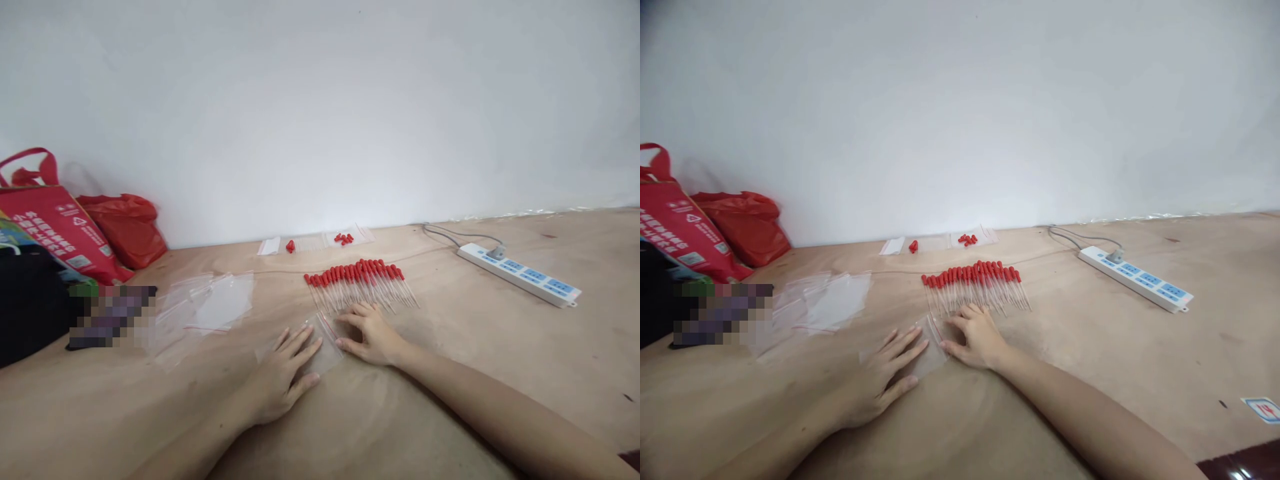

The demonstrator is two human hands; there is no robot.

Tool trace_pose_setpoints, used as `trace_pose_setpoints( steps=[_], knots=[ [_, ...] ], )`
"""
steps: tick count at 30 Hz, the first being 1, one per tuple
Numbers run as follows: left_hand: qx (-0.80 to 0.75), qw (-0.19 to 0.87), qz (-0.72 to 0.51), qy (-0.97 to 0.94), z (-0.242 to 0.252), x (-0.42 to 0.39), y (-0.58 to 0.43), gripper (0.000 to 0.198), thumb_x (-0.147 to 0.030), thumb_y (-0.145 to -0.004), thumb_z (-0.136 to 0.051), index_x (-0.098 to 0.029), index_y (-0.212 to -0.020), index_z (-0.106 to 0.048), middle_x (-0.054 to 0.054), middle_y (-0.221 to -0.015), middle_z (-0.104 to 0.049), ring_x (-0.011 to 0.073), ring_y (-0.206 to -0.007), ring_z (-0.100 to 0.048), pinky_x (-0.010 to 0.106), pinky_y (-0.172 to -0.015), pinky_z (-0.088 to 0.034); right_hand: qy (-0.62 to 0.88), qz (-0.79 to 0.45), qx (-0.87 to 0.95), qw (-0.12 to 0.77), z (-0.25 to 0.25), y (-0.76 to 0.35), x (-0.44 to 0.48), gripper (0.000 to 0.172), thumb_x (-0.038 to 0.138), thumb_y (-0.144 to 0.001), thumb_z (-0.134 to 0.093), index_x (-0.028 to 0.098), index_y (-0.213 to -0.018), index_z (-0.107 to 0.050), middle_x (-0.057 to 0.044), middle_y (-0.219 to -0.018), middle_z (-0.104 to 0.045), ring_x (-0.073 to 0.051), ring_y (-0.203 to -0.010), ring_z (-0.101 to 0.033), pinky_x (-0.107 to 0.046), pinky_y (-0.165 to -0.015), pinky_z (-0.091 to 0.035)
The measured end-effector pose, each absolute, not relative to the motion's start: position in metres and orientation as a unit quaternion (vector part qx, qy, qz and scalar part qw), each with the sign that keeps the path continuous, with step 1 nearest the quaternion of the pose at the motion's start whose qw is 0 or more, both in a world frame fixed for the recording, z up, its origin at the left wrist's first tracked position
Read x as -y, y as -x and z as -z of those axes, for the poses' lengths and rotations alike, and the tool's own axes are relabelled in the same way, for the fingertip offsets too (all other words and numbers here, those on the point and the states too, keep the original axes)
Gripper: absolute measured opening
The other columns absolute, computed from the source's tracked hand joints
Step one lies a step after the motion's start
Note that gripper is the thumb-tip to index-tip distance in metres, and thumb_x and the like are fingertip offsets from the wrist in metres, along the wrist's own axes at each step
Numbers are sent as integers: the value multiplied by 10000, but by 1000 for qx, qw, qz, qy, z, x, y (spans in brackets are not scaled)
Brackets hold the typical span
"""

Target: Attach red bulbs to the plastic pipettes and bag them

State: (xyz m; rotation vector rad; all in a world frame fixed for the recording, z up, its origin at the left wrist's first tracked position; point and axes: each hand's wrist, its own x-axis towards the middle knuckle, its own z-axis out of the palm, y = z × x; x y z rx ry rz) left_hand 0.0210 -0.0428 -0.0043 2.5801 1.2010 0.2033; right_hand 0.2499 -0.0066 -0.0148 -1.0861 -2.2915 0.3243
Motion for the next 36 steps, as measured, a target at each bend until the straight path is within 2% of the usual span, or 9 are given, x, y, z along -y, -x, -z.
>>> trace_pose_setpoints(
  steps=[9, 13, 19, 26, 36],
  knots=[
    [-343, 153, -75, -924, -5, 42, -18, 522, -371, -854, -436, -263, -1341, -281, 74, -1421, -242, 278, -1292, -220, 520, -1023, -221, 291, -156, 881, 339, 22, -253, 10, 249, 376, -730, -606, 184, -888, -634, -50, -830, -565, -163, -788, -500, -321, -725, -384],
    [-326, 160, -70, -929, -1, 35, -17, 591, -430, -846, -438, -285, -1365, -195, 68, -1443, -173, 289, -1297, -200, 505, -1019, -245, 246, -143, 896, 342, 22, -255, 14, 236, 384, -754, -575, 181, -865, -623, -62, -877, -563, -159, -795, -502, -315, -729, -396],
    [-311, 158, -66, -935, 4, 32, -17, 607, -441, -851, -420, -288, -1374, -152, 74, -1440, -182, 289, -1294, -211, 519, -1021, -228, 278, -132, 871, 384, 20, -257, 17, 202, 346, -743, -589, 165, -830, -569, -59, -829, -578, -153, -754, -501, -294, -684, -402],
    [-321, 162, -55, -931, -3, 34, -20, 578, -443, -849, -429, -250, -1359, -236, 103, -1420, -238, 294, -1286, -231, 511, -1020, -238, 307, -120, 871, 365, 22, -262, 12, 240, 390, -738, -589, 182, -857, -578, -54, -831, -594, -160, -756, -504, -314, -697, -387],
    [-309, 147, -68, -937, 4, 31, -18, 585, -452, -847, -427, -264, -1361, -220, 98, -1417, -248, 283, -1287, -233, 509, -1016, -246, 260, -165, 895, 322, 19, -262, 11, 302, 434, -723, -599, 178, -879, -629, -63, -894, -599, -171, -837, -521, -330, -762, -390]
  ],
)
